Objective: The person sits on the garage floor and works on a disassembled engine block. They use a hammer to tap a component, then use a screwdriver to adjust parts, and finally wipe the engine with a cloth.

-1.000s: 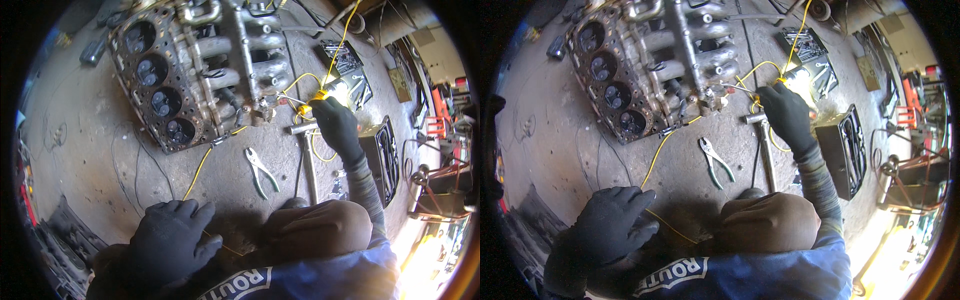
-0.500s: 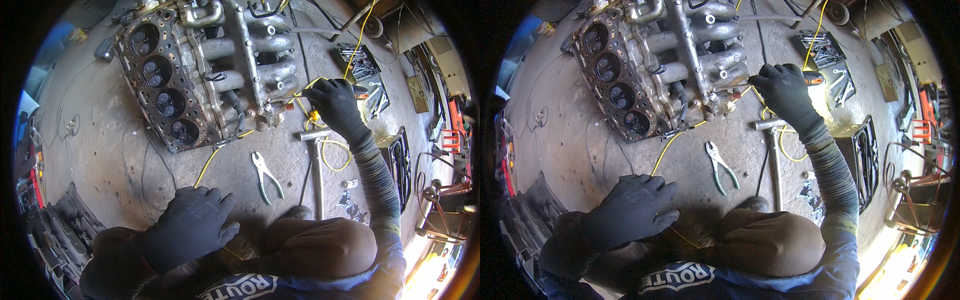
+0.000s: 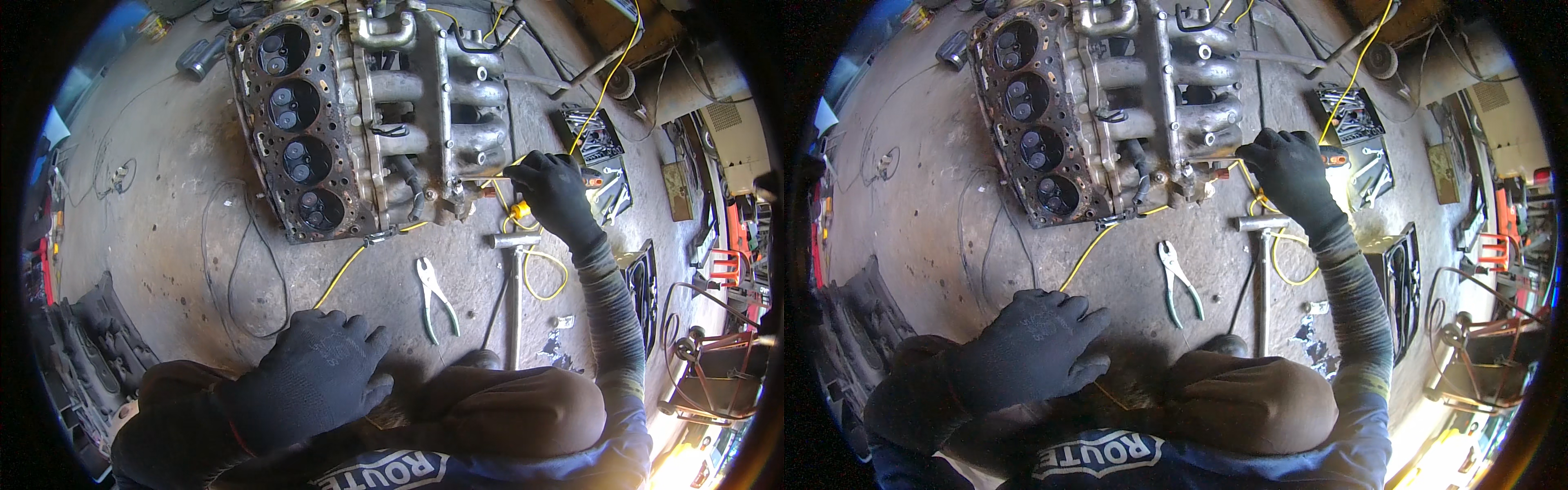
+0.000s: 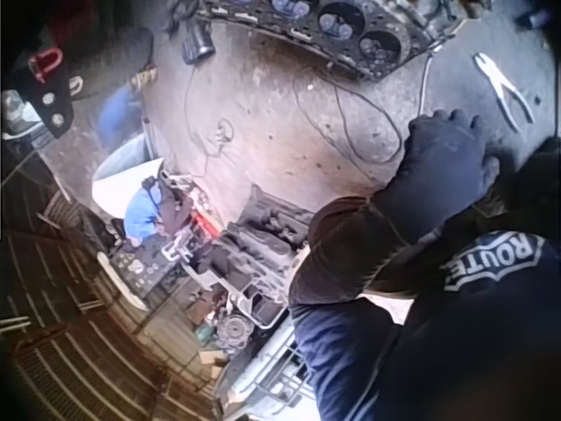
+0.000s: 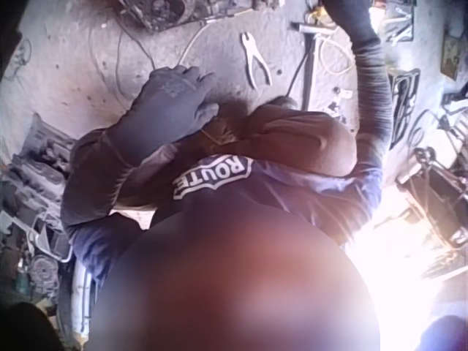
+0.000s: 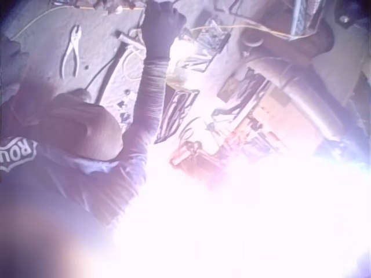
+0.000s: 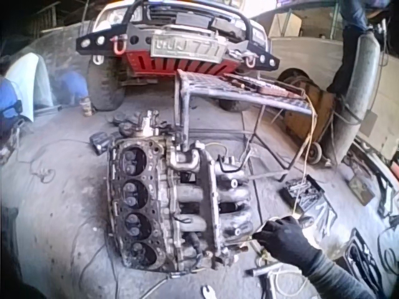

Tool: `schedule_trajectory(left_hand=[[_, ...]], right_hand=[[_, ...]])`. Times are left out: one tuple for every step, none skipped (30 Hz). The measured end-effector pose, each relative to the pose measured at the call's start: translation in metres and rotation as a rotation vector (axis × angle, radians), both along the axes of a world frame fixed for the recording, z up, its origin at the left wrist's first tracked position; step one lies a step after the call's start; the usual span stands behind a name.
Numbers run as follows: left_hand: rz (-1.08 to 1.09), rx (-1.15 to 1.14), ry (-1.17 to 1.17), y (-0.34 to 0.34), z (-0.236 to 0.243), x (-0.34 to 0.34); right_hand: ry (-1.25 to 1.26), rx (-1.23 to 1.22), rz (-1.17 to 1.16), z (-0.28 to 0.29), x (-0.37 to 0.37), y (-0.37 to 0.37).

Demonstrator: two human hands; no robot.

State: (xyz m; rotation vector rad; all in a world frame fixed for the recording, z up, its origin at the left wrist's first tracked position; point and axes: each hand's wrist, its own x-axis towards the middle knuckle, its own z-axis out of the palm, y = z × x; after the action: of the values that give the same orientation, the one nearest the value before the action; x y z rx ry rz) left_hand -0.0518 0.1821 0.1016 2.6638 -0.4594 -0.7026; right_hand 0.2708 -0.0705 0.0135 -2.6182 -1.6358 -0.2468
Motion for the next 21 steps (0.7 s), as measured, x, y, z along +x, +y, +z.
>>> schedule_trajectory(left_hand=[[-0.001,0.001,-0.002,0.000,0.000,-0.001],[-0.006,0.006,0.013,0.000,0.000,-0.001],[0.003,-0.005,-0.006,-0.001,0.000,-0.001],[0.008,-0.011,-0.008,-0.001,0.000,-0.001],[0.012,-0.015,-0.001,-0.001,0.000,-0.001],[0.009,-0.011,-0.011,-0.001,-0.001,-0.001],[0.007,-0.004,-0.012,-0.001,-0.001,-0.001],[-0.001,0.008,0.000,-0.002,-0.001,-0.001],[0.007,-0.002,-0.013,-0.002,-0.002,-0.001],[0.011,-0.007,-0.011,-0.002,-0.002,0.000],[0.013,-0.008,0.001,-0.002,-0.003,0.000],[0.013,-0.014,-0.012,-0.002,-0.003,0.000],[0.013,-0.015,-0.014,-0.002,-0.004,0.001],[0.014,-0.015,-0.008,-0.002,-0.004,0.001],[0.014,-0.020,-0.017,-0.002,-0.005,0.001],[0.014,-0.024,-0.016,-0.002,-0.005,0.002],[0.013,-0.019,-0.002,-0.002,-0.005,0.002],[0.022,-0.032,-0.002,-0.001,-0.005,0.002],[0.028,-0.037,0.013,-0.001,-0.005,0.002],[0.032,-0.043,0.028,-0.001,-0.005,0.002],[0.028,-0.038,0.009,-0.001,-0.005,0.003]], right_hand=[[0.004,-0.014,-0.004,0.001,0.001,0.000],[0.018,-0.003,0.000,0.001,0.002,0.001],[0.029,0.007,0.004,0.000,0.003,0.001],[0.040,0.016,0.008,0.000,0.004,0.001],[0.054,0.014,0.003,0.000,0.005,0.001],[0.068,0.010,0.000,0.000,0.006,0.001],[0.077,0.011,-0.001,0.000,0.007,0.001],[0.089,0.011,-0.004,0.000,0.008,0.001],[0.097,0.016,-0.005,-0.001,0.008,0.001],[0.107,0.011,-0.012,-0.001,0.008,0.001],[0.109,0.021,-0.006,-0.001,0.008,0.000],[0.114,0.022,-0.008,-0.001,0.007,0.000],[0.116,0.015,-0.015,-0.001,0.007,-0.001],[0.120,0.033,-0.013,-0.002,0.006,-0.003],[0.123,0.043,-0.016,-0.002,0.005,-0.005],[0.117,0.069,-0.002,-0.003,0.003,-0.009],[0.140,0.068,-0.031,-0.004,0.001,-0.012],[0.153,0.084,-0.042,-0.005,-0.002,-0.016],[0.181,0.098,-0.059,-0.006,-0.004,-0.020],[0.156,0.112,-0.056,-0.007,-0.008,-0.025],[0.147,0.125,-0.058,-0.007,-0.012,-0.029]])
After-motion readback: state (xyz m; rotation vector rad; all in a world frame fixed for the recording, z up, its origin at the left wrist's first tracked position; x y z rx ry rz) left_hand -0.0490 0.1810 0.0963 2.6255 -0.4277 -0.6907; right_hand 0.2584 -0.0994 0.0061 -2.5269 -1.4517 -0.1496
